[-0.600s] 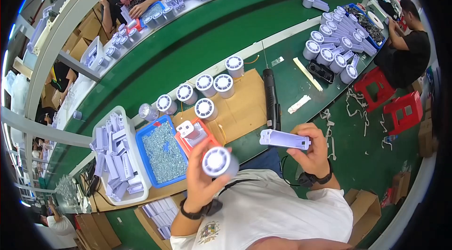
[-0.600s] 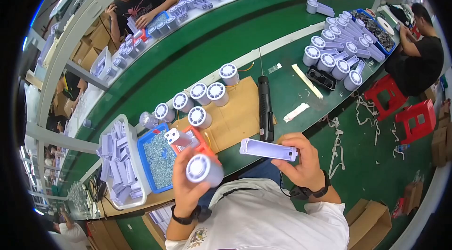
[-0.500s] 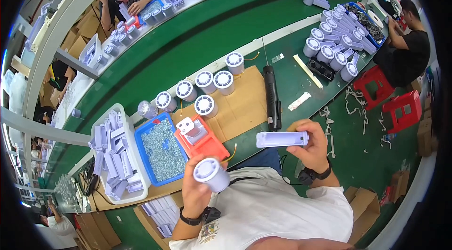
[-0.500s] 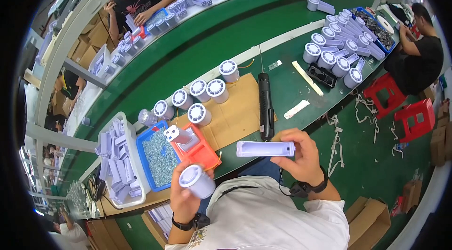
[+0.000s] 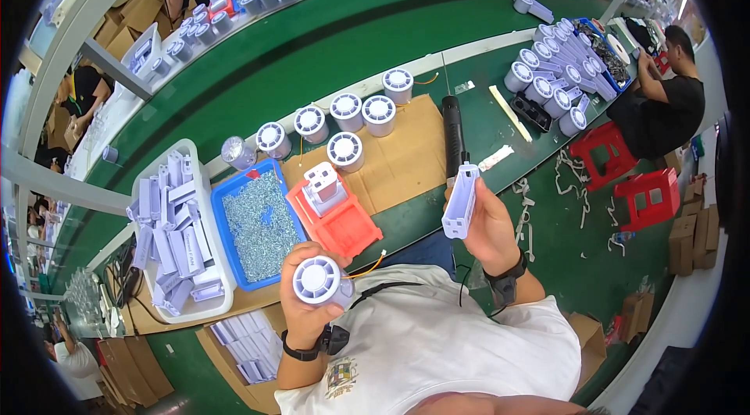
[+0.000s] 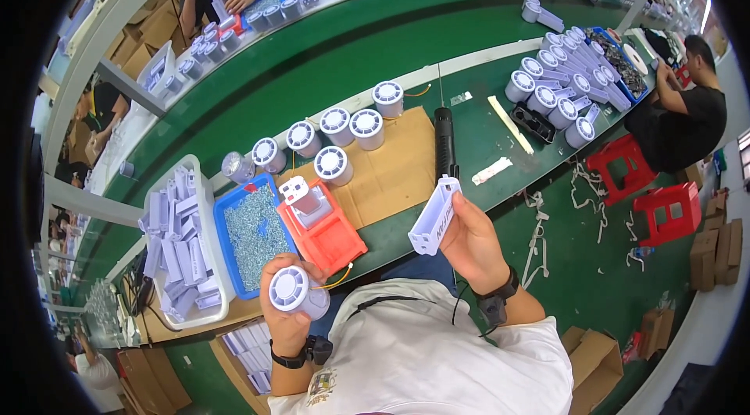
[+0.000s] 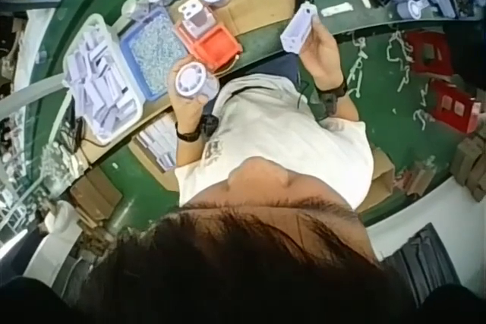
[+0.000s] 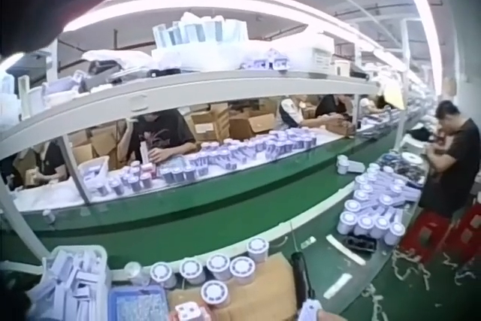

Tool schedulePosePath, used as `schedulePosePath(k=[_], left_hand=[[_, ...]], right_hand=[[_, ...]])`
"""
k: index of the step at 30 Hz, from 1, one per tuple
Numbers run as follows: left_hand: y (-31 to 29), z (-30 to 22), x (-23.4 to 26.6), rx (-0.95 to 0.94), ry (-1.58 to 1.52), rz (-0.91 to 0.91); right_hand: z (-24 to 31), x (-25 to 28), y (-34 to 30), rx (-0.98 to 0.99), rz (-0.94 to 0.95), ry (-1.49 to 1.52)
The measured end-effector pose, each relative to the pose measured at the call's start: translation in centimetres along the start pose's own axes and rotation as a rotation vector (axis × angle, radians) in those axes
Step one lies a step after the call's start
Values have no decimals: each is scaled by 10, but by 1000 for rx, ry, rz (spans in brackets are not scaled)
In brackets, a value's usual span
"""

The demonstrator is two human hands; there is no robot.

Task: The person assembles handheld fans by joining a motor to a handle, then picks screws from a blue tray and uses a power screwdriver to fasten them. This process is repeated for multiple units before placing the assemblies into a red tray.

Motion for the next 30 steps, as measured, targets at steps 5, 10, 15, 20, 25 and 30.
schedulePosePath(k=[5,10,15,20,25,30], left_hand=[[-5,6,6,24,-6,-22],[-5,7,17,-17,-17,-59],[-1,3,32,-89,136,76],[8,4,42,-157,173,236],[10,7,40,-72,120,261],[13,5,33,-62,129,343]], right_hand=[[-1,-36,-13,-58,-53,-3],[-3,-23,-13,-206,275,-221],[-8,-31,-19,-603,325,-701],[-13,-45,-13,-825,428,-890],[-26,-33,-8,-941,486,-841],[-30,-27,-7,-968,533,-824]])
Point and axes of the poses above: each hand's wrist, its own y-axis towards the middle knuckle, its own x-axis out of the back of the hand, z = x × y, the point moved 3 cm from there along y, towards the middle knuckle, and after that the axes turned 15 degrees about -x, right-handed, at the moved point
